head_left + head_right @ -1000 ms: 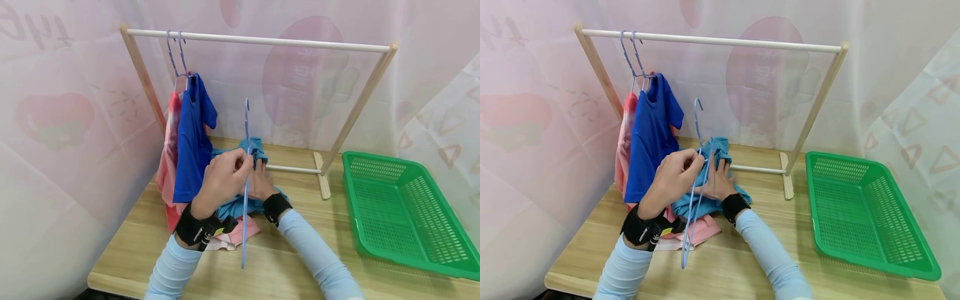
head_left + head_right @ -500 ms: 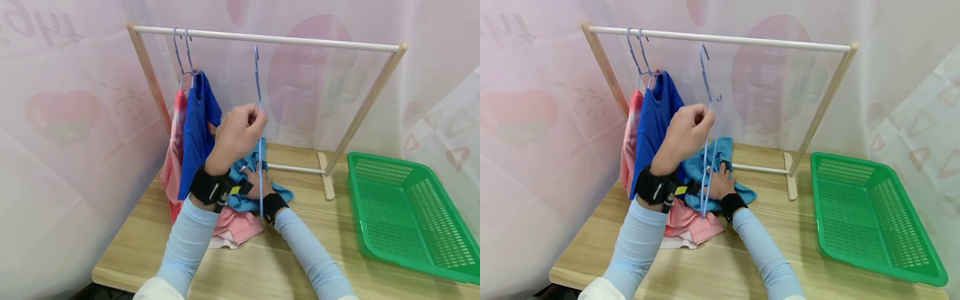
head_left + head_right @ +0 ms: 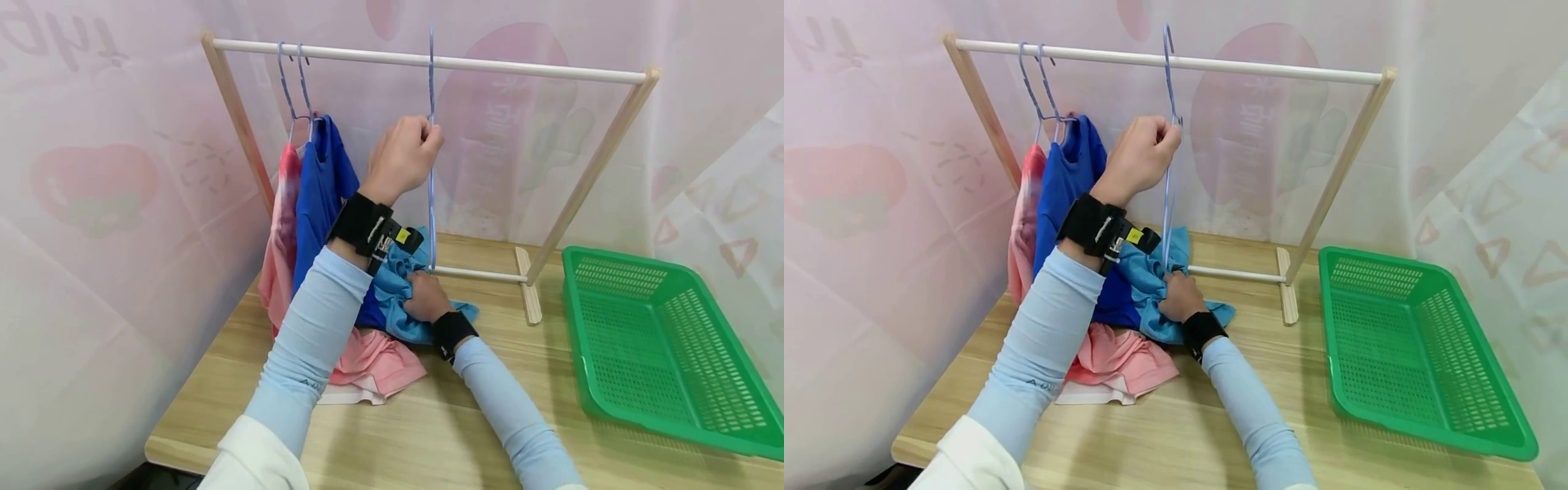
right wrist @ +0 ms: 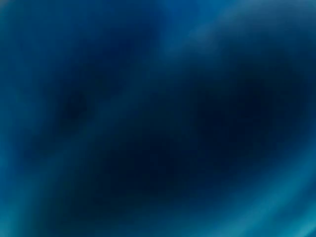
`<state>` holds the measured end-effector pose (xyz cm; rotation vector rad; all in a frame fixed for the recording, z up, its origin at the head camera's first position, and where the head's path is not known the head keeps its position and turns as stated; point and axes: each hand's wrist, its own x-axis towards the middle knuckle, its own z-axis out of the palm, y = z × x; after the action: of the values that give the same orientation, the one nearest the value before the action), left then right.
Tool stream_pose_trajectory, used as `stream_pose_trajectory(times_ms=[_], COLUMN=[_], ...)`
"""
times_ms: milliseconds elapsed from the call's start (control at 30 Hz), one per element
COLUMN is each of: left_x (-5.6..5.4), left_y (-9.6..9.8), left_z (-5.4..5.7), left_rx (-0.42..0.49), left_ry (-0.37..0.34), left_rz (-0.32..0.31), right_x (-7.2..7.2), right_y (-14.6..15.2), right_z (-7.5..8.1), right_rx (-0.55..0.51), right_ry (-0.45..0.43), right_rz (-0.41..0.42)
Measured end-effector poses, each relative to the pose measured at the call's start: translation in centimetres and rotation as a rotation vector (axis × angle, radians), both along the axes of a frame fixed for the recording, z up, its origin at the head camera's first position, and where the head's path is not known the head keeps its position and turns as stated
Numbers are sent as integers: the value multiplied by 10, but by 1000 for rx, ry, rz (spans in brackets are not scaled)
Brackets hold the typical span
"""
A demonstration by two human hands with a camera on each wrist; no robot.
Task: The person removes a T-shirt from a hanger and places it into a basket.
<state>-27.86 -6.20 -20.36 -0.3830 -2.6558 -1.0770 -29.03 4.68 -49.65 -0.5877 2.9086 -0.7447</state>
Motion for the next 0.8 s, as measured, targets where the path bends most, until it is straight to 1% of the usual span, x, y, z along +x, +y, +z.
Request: stream_pose_trajectory(times_ms=[167, 233, 333, 500, 633, 733, 800], left_x=[-18, -23, -29, -33, -32, -30, -29], left_y=[-5, -7, -10, -11, -10, -11, -12], left_z=[-7, -12, -18, -25, -28, -31, -32], left_rx=[-22, -31, -48, -50, -37, -16, 5], left_ry=[-44, -55, -66, -66, -64, -57, -46], left_rz=[37, 46, 57, 62, 48, 35, 26], right_x=[3, 5, 7, 8, 12, 17, 20], right_y=[2, 3, 5, 10, 14, 18, 21], right_z=[10, 14, 18, 27, 35, 44, 50], right_rx=[-81, -111, -163, -307, -431, -483, -502], right_ry=[-55, -79, -74, -24, -35, -19, 16], right_rz=[-24, -43, -65, -91, -128, -163, -182])
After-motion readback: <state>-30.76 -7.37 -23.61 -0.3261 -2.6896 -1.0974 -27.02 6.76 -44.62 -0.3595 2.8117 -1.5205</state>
